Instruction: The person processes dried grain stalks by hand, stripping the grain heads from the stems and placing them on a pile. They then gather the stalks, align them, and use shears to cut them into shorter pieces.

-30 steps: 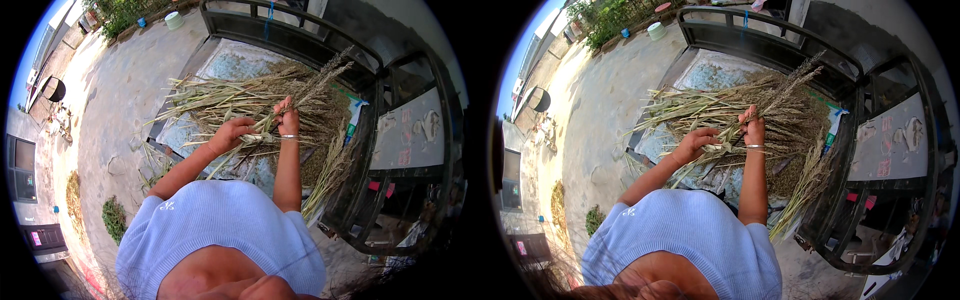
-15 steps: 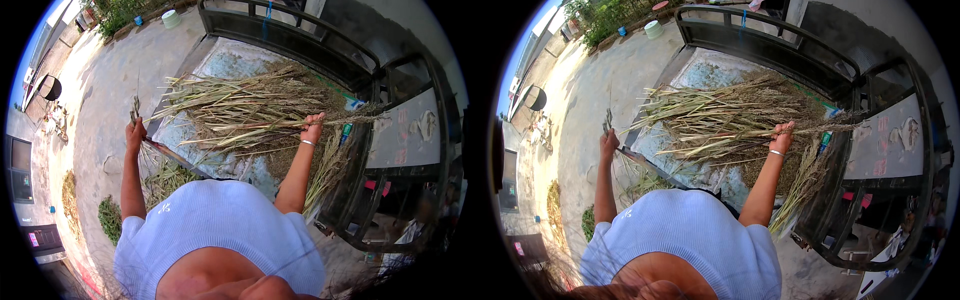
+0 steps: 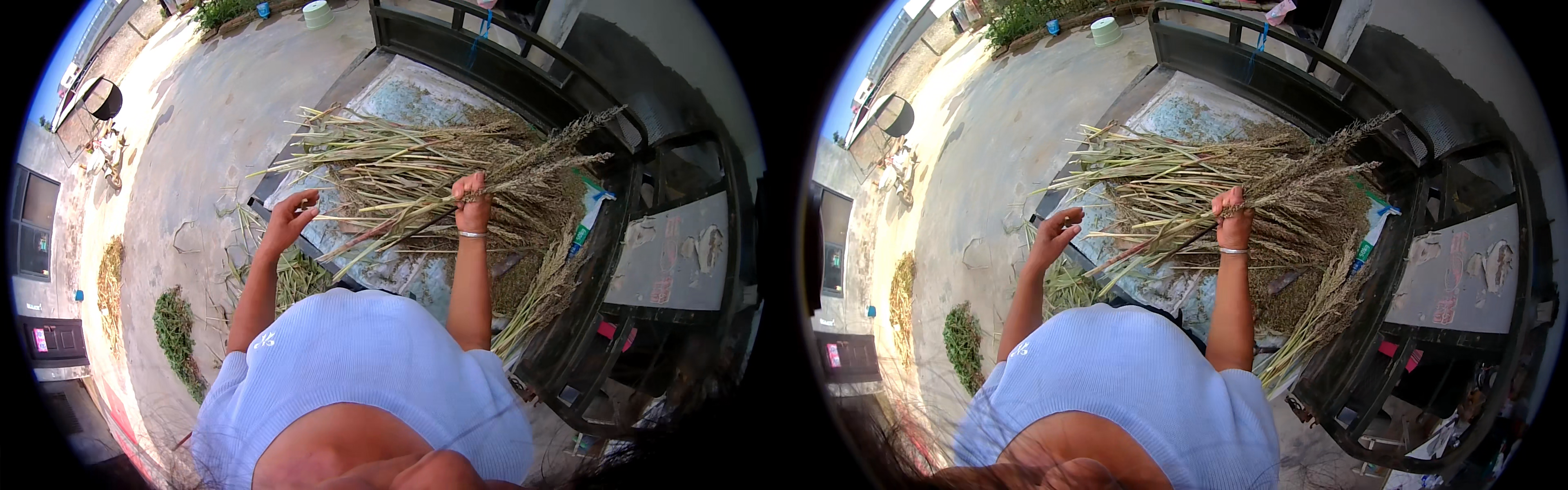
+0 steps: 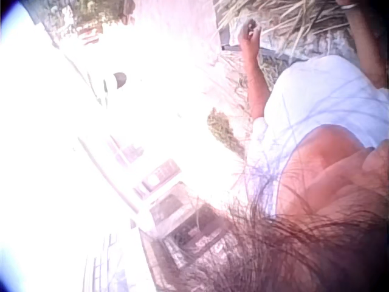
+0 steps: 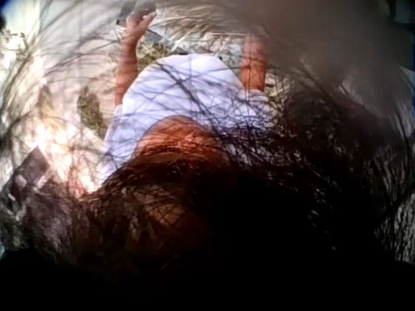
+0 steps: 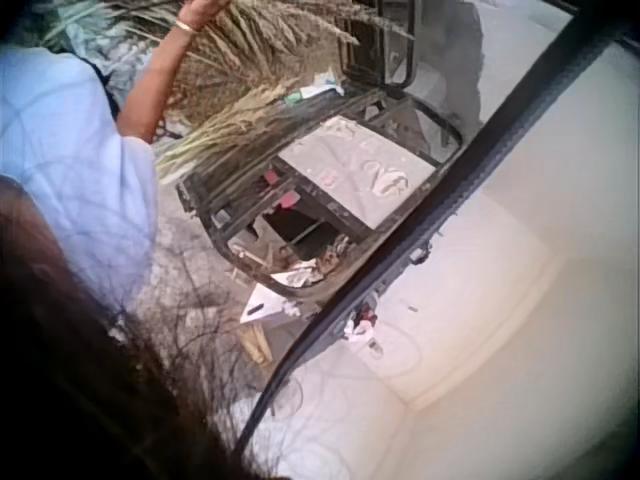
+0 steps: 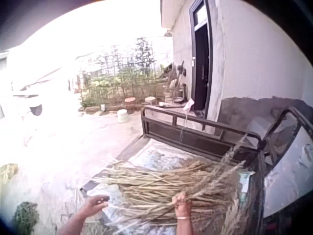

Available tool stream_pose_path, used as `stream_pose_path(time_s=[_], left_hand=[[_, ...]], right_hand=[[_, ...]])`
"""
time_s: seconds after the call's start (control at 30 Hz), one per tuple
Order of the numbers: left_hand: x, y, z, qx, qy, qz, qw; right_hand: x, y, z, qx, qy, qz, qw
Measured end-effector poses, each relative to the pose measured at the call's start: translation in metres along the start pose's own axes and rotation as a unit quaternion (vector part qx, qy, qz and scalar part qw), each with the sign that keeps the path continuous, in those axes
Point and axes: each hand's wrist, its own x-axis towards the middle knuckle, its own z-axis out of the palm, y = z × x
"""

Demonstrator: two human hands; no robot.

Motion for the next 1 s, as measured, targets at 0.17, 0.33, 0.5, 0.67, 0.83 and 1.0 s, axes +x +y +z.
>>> stream_pose_path(time_s=[0.17, 0.33, 0.5, 0.67, 0.83, 1.0], left_hand=[[0.051, 0.065, 0.111, -0.116, -0.278, -0.010, 0.954], [0.062, 0.060, 0.156, -0.381, -0.135, -0.142, 0.904], [0.067, 0.074, 0.165, -0.535, -0.147, -0.156, 0.817], [0.089, 0.036, 0.078, -0.337, -0.043, -0.094, 0.936], [0.006, -0.079, -0.123, 0.480, 0.107, -0.105, 0.864], [-0.142, -0.157, -0.198, 0.584, -0.135, -0.427, 0.677]], right_hand=[[-0.022, 0.006, 0.049, -0.002, -0.066, 0.011, 0.998], [-0.036, -0.005, 0.031, -0.041, -0.038, 0.005, 0.998], [-0.037, -0.003, 0.016, 0.030, -0.040, 0.027, 0.998], [-0.018, -0.017, -0.026, 0.089, -0.014, -0.048, 0.995], [-0.017, -0.072, -0.071, 0.040, 0.030, -0.105, 0.993], [-0.009, -0.076, -0.084, 0.072, 0.022, -0.115, 0.990]])
